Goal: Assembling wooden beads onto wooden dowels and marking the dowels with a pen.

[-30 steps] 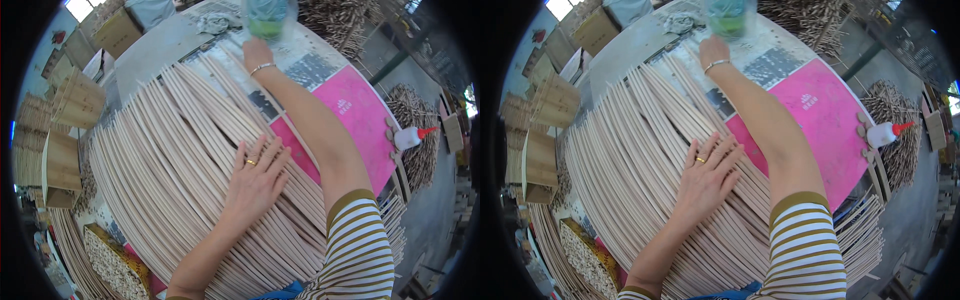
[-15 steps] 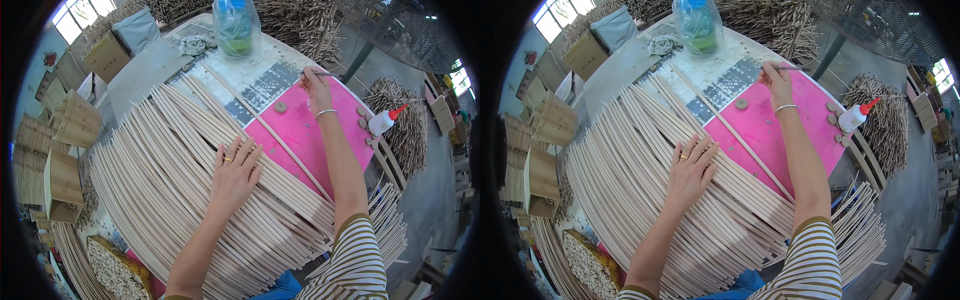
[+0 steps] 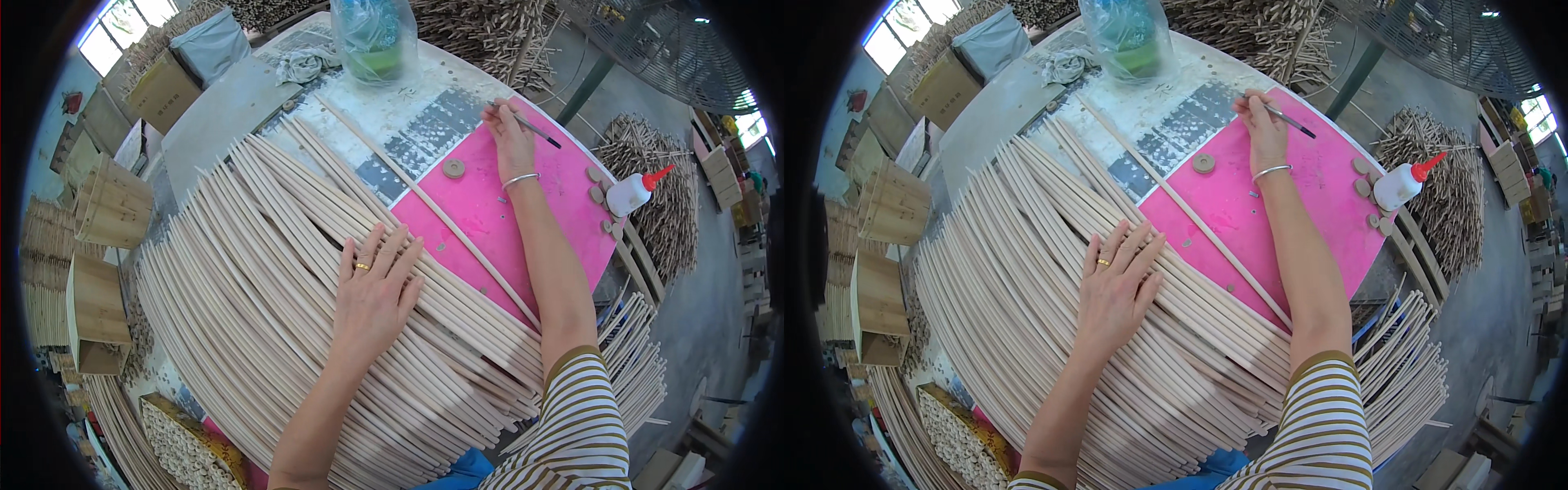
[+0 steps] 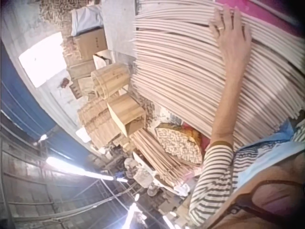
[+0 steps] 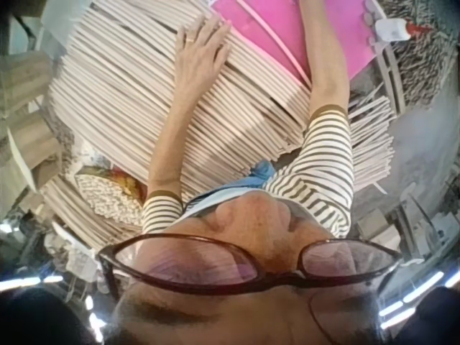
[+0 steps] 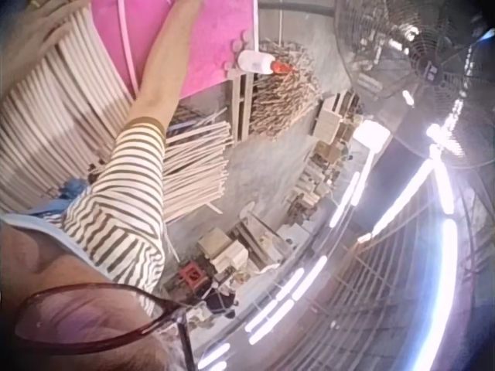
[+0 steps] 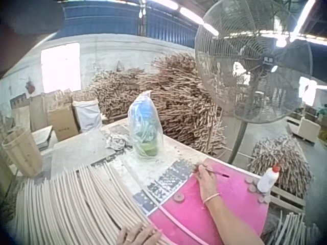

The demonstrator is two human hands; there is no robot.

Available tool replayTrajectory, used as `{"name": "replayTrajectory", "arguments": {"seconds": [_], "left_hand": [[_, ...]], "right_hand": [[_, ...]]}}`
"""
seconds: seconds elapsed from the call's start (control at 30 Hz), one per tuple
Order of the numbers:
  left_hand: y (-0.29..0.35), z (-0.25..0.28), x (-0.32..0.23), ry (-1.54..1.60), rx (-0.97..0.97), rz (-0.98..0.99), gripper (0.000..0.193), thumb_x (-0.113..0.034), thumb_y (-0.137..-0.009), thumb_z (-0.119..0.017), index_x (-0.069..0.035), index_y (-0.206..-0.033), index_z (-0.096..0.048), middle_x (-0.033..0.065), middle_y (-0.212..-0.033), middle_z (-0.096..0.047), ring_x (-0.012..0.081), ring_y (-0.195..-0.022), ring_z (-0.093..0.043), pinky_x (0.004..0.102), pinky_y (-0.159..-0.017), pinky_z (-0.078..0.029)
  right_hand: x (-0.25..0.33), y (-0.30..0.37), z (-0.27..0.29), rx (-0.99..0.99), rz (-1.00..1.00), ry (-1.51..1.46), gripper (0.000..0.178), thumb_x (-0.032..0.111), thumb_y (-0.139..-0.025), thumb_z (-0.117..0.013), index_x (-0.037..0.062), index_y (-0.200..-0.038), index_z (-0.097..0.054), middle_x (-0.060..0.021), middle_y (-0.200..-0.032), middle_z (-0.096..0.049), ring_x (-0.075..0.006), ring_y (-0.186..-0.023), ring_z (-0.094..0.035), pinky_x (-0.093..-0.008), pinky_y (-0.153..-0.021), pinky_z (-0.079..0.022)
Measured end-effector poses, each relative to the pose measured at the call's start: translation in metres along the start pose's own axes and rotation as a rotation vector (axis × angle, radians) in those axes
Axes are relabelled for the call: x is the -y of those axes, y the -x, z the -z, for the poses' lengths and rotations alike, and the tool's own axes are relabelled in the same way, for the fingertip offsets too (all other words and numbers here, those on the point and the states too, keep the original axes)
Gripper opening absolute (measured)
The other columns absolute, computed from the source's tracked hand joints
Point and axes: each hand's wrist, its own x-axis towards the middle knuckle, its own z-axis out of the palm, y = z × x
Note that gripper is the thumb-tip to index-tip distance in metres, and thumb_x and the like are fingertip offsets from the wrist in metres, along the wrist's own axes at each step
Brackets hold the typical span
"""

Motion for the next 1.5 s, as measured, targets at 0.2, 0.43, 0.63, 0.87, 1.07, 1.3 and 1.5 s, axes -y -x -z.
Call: {"name": "replayTrajectory", "arguments": {"seconds": [0.2, 0.43, 0.63, 0.87, 1.07, 1.3, 1.5], "left_hand": [[-0.001, 0.001, -0.001, 0.008, 0.015, 0.011, 0.045, -0.029, -0.098, -0.058, -0.017, -0.141, -0.059, 0.0031, -0.152, -0.05, 0.0273, -0.148, -0.035, 0.0513, -0.123, -0.019], [-0.001, 0.001, 0.0, 0.01, 0.02, 0.023, 0.045, -0.028, -0.097, -0.059, -0.018, -0.141, -0.058, 0.0032, -0.152, -0.05, 0.0268, -0.148, -0.035, 0.0509, -0.124, -0.018], [-0.002, 0.001, 0.0, 0.006, 0.019, 0.011, 0.046, -0.028, -0.097, -0.059, -0.018, -0.141, -0.058, 0.003, -0.153, -0.049, 0.0269, -0.148, -0.035, 0.0507, -0.124, -0.018], [-0.001, 0.001, 0.0, 0.015, 0.032, 0.017, 0.047, -0.029, -0.097, -0.059, -0.018, -0.142, -0.057, 0.003, -0.153, -0.049, 0.0265, -0.149, -0.034, 0.0508, -0.124, -0.017], [0.0, 0.001, 0.001, 0.011, 0.034, 0.012, 0.047, -0.03, -0.097, -0.059, -0.019, -0.142, -0.057, 0.0028, -0.153, -0.049, 0.0264, -0.149, -0.034, 0.0499, -0.124, -0.017], [0.0, 0.001, 0.002, 0.016, 0.038, 0.009, 0.047, -0.03, -0.097, -0.059, -0.018, -0.142, -0.057, 0.0027, -0.153, -0.048, 0.026, -0.149, -0.034, 0.0497, -0.124, -0.017], [0.001, 0.001, 0.003, 0.022, 0.033, 0.007, 0.047, -0.029, -0.097, -0.06, -0.018, -0.142, -0.057, 0.0032, -0.153, -0.048, 0.0264, -0.148, -0.034, 0.05, -0.124, -0.017]], "right_hand": [[0.006, 0.011, -0.021, 0.179, -0.291, -0.146, 0.021, 0.017, -0.101, -0.062, 0.0016, -0.115, -0.063, -0.0102, -0.105, -0.069, -0.02, -0.097, -0.068, -0.0352, -0.095, -0.054], [0.039, 0.05, -0.029, 0.38, -0.148, 0.103, 0.018, 0.021, -0.102, -0.062, 0.0034, -0.105, -0.066, -0.0042, -0.092, -0.069, -0.0101, -0.08, -0.064, -0.025, -0.075, -0.053], [0.032, 0.097, -0.029, 0.291, -0.198, 0.216, 0.014, 0.019, -0.096, -0.071, 0.0047, -0.096, -0.067, -0.0019, -0.078, -0.068, -0.0056, -0.065, -0.058, -0.0211, -0.058, -0.045], [0.029, 0.099, -0.035, 0.342, -0.208, 0.328, 0.011, 0.014, -0.094, -0.072, 0.0044, -0.095, -0.067, 0.0004, -0.076, -0.065, -0.0049, -0.065, -0.056, -0.0207, -0.057, -0.044], [0.026, 0.099, -0.033, 0.337, -0.139, 0.499, 0.012, 0.011, -0.091, -0.075, 0.0028, -0.095, -0.068, 0.0021, -0.076, -0.064, -0.0038, -0.065, -0.054, -0.0213, -0.058, -0.044], [0.017, 0.096, -0.033, 0.282, -0.055, 0.442, 0.011, 0.013, -0.09, -0.076, 0.0041, -0.093, -0.069, 0.0029, -0.079, -0.066, -0.0042, -0.072, -0.056, -0.0212, -0.065, -0.046], [0.017, 0.096, -0.031, 0.344, -0.043, 0.542, 0.012, 0.013, -0.089, -0.076, 0.0043, -0.092, -0.068, 0.0015, -0.081, -0.067, -0.0052, -0.074, -0.059, -0.0222, -0.068, -0.048]]}}
